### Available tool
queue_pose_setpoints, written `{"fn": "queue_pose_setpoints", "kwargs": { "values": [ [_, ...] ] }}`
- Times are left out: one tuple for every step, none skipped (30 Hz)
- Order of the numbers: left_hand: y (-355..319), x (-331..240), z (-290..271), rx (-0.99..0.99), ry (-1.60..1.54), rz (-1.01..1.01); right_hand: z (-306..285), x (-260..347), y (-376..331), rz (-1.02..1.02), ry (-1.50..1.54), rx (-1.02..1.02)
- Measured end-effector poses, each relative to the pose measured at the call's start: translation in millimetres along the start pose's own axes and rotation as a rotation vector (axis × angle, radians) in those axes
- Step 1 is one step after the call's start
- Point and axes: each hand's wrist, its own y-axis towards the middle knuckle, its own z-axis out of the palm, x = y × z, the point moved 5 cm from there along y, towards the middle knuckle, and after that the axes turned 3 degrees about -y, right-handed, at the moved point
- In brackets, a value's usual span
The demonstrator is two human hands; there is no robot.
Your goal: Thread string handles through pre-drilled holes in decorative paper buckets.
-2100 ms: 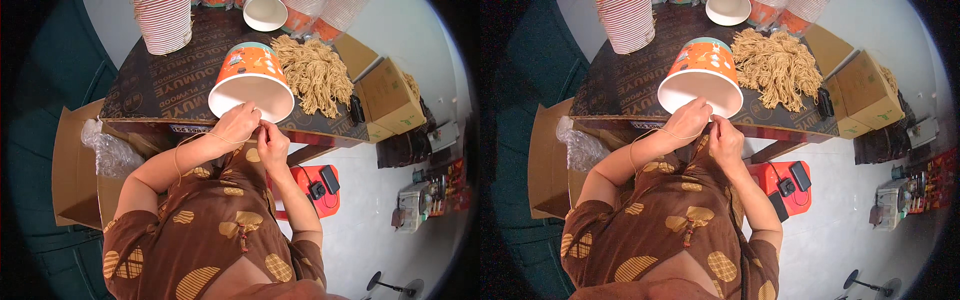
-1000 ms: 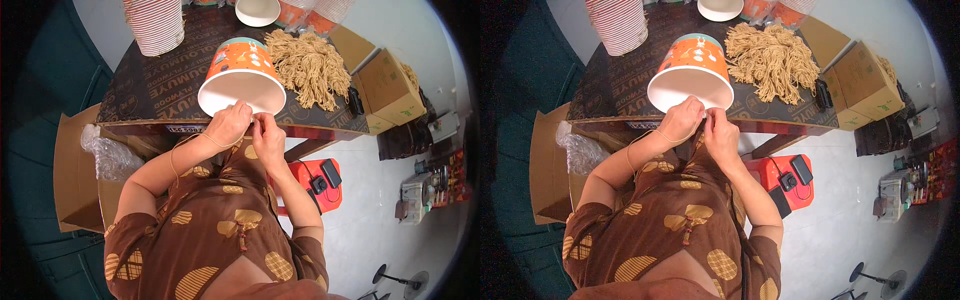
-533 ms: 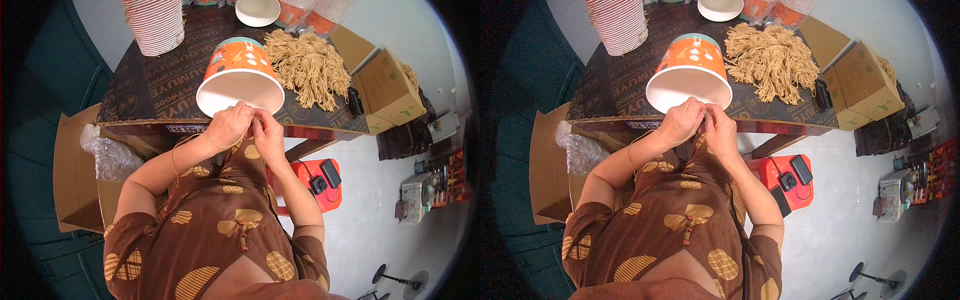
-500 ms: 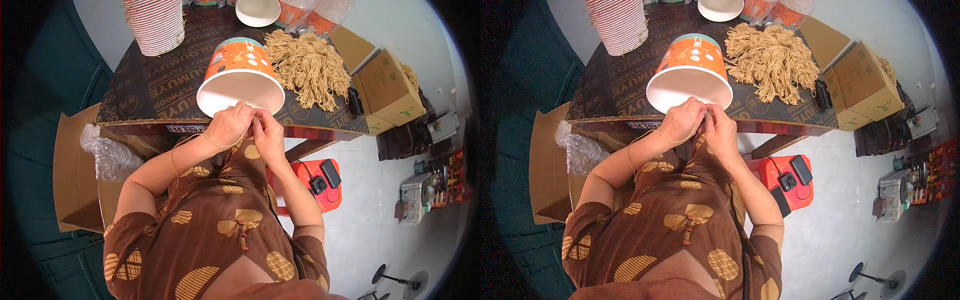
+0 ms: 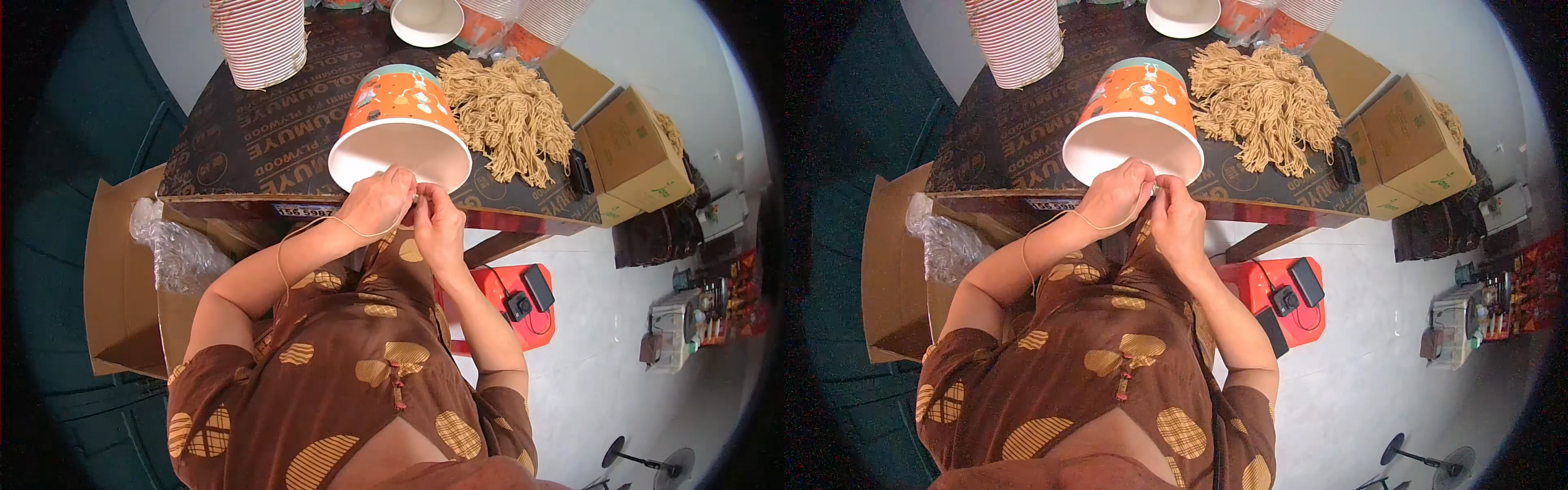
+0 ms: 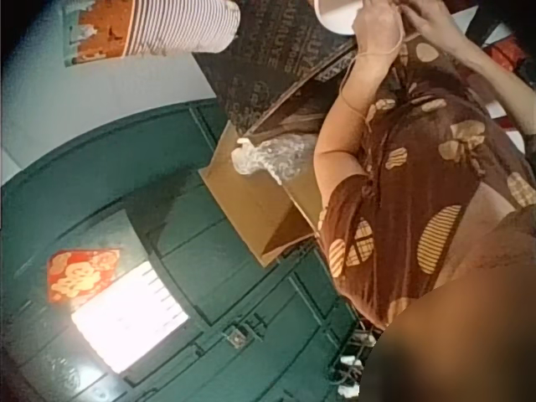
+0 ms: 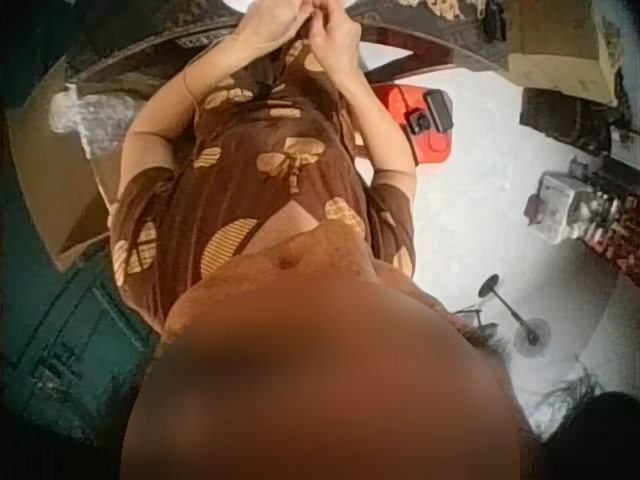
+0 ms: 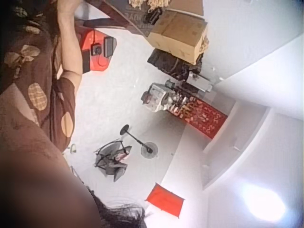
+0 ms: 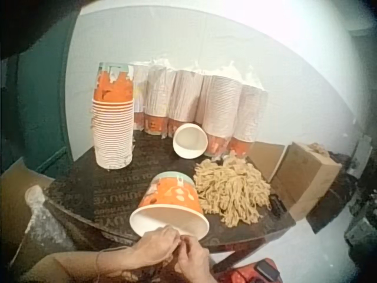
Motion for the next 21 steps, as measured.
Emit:
{"fn": "queue_pose_setpoints", "kwargs": {
  "values": [
    [-0.2,0.4,-0.1,0.004,-0.003,-0.008,-0.4,1.2,-0.8,-0.011,-0.047,-0.008],
    [-0.4,0.8,-0.3,0.008,-0.006,-0.015,0.3,0.8,-1.7,-0.012,-0.047,-0.007],
    [-0.1,0.3,-0.6,0.008,-0.007,-0.014,0.8,0.3,-2.7,-0.018,-0.054,-0.014],
    [0.3,0.1,-1.0,0.009,-0.007,-0.021,0.9,0.2,-3.2,-0.024,-0.061,-0.022],
    [0.7,0.0,-1.4,0.010,-0.007,-0.028,0.7,0.4,-3.2,-0.024,-0.062,-0.023],
    [1.2,-0.1,-2.0,0.010,-0.008,-0.028,0.2,2.3,-2.9,-0.054,-0.128,-0.034],
    [1.7,1.0,-2.6,0.011,-0.026,-0.048,-0.1,4.0,-2.7,-0.084,-0.195,-0.046],
    [2.4,2.0,-3.1,0.012,-0.044,-0.069,0.2,3.8,-2.2,-0.084,-0.195,-0.047],
    [3.3,2.2,-3.5,0.012,-0.044,-0.069,0.3,4.8,-1.8,-0.111,-0.219,-0.060],
    [4.2,3.7,-3.8,0.016,-0.057,-0.094,0.3,5.9,-1.7,-0.139,-0.243,-0.074],
    [4.8,4.9,-4.1,0.020,-0.071,-0.119,0.4,5.7,-1.8,-0.139,-0.243,-0.074],
    [5.2,4.4,-4.9,0.020,-0.070,-0.119,0.4,6.0,-1.7,-0.143,-0.252,-0.080],
    [5.4,4.7,-5.2,0.031,-0.081,-0.136,0.5,6.3,-1.7,-0.147,-0.262,-0.086],
    [5.7,5.0,-5.5,0.042,-0.092,-0.153,0.8,6.2,-1.9,-0.148,-0.261,-0.085],
    [6.3,4.3,-6.2,0.043,-0.093,-0.153,1.1,5.4,-2.2,-0.140,-0.261,-0.080],
    [6.9,4.1,-6.3,0.055,-0.098,-0.165,1.4,4.7,-2.4,-0.133,-0.262,-0.075],
    [7.2,4.5,-5.9,0.067,-0.104,-0.177,1.3,4.4,-2.5,-0.132,-0.262,-0.075],
    [7.0,4.7,-5.7,0.067,-0.103,-0.177,1.4,4.9,-2.5,-0.139,-0.260,-0.075],
    [6.9,4.8,-5.9,0.053,-0.109,-0.169,1.5,5.3,-2.6,-0.146,-0.258,-0.075],
    [6.9,4.9,-6.3,0.039,-0.116,-0.160,1.8,5.4,-2.7,-0.146,-0.257,-0.075],
    [7.0,5.2,-6.2,0.039,-0.115,-0.160,1.7,5.6,-2.9,-0.149,-0.252,-0.082]
  ]
}}
